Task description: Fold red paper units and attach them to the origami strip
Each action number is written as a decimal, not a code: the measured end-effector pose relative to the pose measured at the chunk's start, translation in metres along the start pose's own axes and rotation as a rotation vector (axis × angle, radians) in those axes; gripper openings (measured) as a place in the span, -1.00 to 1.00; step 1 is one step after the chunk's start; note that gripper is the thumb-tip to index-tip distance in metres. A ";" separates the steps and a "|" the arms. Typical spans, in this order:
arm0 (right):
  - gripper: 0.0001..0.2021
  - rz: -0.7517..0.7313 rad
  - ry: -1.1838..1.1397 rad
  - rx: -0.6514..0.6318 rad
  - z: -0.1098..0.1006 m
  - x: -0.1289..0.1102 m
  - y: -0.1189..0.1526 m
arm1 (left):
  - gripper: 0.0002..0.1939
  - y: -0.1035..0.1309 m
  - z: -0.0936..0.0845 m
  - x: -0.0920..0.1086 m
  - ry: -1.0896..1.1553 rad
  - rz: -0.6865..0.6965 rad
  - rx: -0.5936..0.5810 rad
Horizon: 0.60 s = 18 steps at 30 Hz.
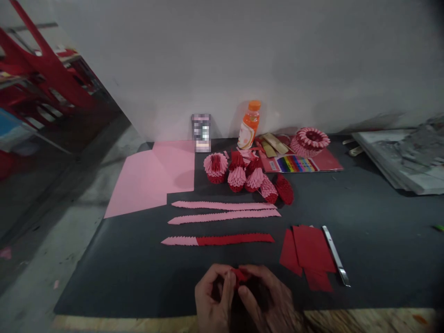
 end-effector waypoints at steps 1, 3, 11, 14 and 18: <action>-0.85 -0.012 -0.013 0.016 -0.002 0.000 -0.001 | -0.48 0.000 0.000 -0.002 -0.029 0.007 0.009; -0.90 -0.029 -0.030 0.065 -0.005 0.001 -0.002 | -0.47 0.001 0.002 -0.005 -0.075 0.042 0.009; -0.83 -0.099 -0.056 0.091 -0.002 -0.001 -0.005 | -0.48 0.008 0.001 0.004 -0.180 0.054 0.061; -0.87 -0.142 -0.053 0.079 -0.003 -0.003 -0.006 | -0.49 0.008 0.000 0.007 -0.182 0.031 0.007; -0.90 -0.341 -0.022 0.035 -0.010 -0.014 -0.014 | -0.46 0.006 -0.002 0.001 -0.128 -0.064 -0.022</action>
Point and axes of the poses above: each hand's wrist, its own y-axis away from the middle knuckle, its own z-axis out of the palm, x = y × z, the point moved 4 cm from there along -y, towards the middle knuckle, and after that the axes turned 10 degrees about -y, right-handed, at the moved point
